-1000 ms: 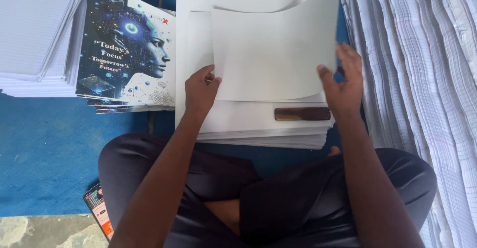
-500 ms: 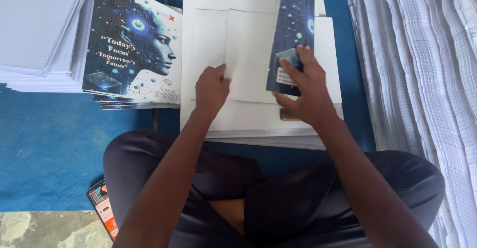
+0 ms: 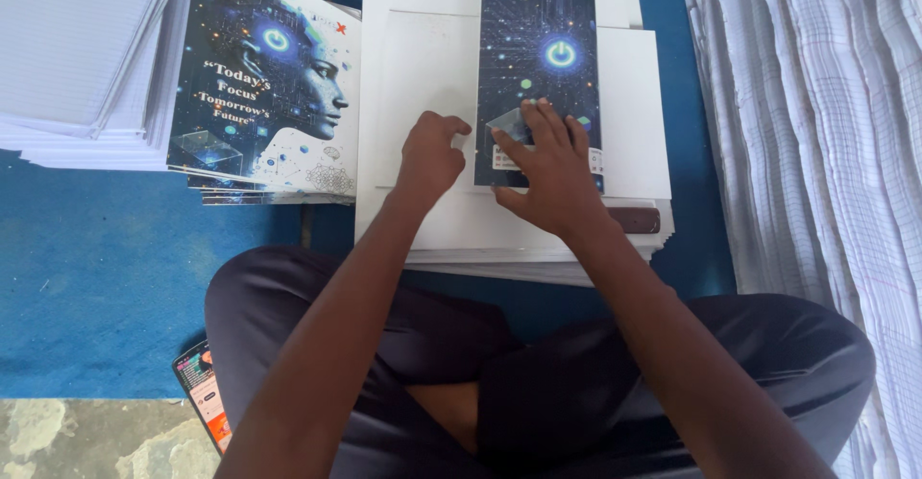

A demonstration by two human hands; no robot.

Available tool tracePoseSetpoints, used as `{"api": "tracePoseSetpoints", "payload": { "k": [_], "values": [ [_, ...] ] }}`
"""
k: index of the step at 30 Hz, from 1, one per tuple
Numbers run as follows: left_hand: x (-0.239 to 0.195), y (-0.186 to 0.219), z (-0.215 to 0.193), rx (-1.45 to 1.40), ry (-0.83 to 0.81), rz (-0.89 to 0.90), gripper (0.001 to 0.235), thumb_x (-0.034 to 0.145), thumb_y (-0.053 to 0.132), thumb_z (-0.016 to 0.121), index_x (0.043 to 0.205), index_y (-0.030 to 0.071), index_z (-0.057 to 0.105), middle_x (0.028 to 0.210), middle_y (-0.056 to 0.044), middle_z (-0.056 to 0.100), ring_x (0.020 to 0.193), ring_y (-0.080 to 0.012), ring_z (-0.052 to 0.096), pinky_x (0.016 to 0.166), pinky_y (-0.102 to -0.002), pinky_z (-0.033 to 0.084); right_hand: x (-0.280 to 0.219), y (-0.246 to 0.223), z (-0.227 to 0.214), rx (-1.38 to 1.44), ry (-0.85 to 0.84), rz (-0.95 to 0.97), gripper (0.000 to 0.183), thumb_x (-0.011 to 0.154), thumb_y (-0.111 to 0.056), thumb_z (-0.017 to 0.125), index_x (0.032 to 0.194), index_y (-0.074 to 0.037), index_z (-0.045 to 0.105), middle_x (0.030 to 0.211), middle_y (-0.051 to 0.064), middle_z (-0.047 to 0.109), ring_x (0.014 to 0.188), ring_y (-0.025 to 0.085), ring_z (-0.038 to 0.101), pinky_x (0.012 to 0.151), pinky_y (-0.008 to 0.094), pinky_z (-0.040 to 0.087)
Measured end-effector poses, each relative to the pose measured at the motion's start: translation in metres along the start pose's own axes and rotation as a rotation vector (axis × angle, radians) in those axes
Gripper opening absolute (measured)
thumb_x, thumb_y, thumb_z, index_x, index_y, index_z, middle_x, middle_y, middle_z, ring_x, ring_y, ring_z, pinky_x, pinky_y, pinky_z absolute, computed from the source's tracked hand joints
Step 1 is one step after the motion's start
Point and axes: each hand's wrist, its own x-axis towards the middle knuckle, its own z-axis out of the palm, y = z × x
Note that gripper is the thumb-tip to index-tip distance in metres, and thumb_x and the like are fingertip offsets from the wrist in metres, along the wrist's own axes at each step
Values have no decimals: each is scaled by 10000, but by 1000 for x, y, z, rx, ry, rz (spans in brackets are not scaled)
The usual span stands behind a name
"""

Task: The person sits on the floor and repeatedly wraps a book with a white cover sheet. They place the book on the sheet, fold the sheet over the book, and use a wooden block to press and smooth the fold. The wrapped book is then placed on a stack to the left, and the process is repeated with new sheets and books.

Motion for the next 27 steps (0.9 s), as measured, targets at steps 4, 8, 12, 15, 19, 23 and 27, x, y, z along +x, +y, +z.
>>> {"api": "tracePoseSetpoints", "payload": {
  "k": [4,8,12,15,19,23,27],
  "values": [
    [29,-11,1,-243,-141,-133,221,967,200,613,971,24,746,939,-192,719,900,-344,705,846,-444,549,5,-7,10,-27,-20,-20,726,726,-389,837,1402,-220,633,1580,230,369,1522,383,235,1204,614,152],
    [39,-8,3,-218,-210,-344,344,941,329,670,839,1,688,864,-206,720,858,-362,724,805,-455,552,10,-14,13,-72,-22,-32,712,729,-390,837,1390,-204,650,1575,228,387,1529,383,247,1210,612,164],
    [45,-1,15,-70,-165,-373,318,889,356,709,852,40,690,910,-192,739,909,-369,715,805,-469,541,12,-15,9,-22,11,-48,747,719,-487,850,1357,-146,662,1536,256,390,1487,409,273,1168,632,161],
    [52,-3,20,31,-201,-375,313,869,356,732,890,45,704,934,-186,729,922,-373,699,797,-472,540,15,-8,-1,24,6,-44,696,841,-550,835,1354,-118,648,1527,266,403,1454,409,342,1167,597,249],
    [57,-11,20,47,-250,-296,329,906,331,718,896,2,711,927,-202,737,908,-361,727,820,-445,564,19,14,-16,119,245,97,493,1003,-387,734,1395,-108,628,1568,241,425,1481,384,423,1231,498,375],
    [63,-11,16,46,-336,-327,328,929,323,696,909,-3,718,918,-194,750,900,-344,738,828,-440,563,30,51,-28,385,263,268,562,1028,-340,636,1482,-34,511,1590,310,319,1485,437,369,1197,472,380],
    [58,-5,13,41,-326,-330,323,918,331,712,900,9,735,920,-198,755,900,-343,736,833,-436,570,34,74,-17,463,147,241,710,1096,-341,559,1630,22,263,1657,346,178,1562,472,186,1263,507,219]
  ]
}}
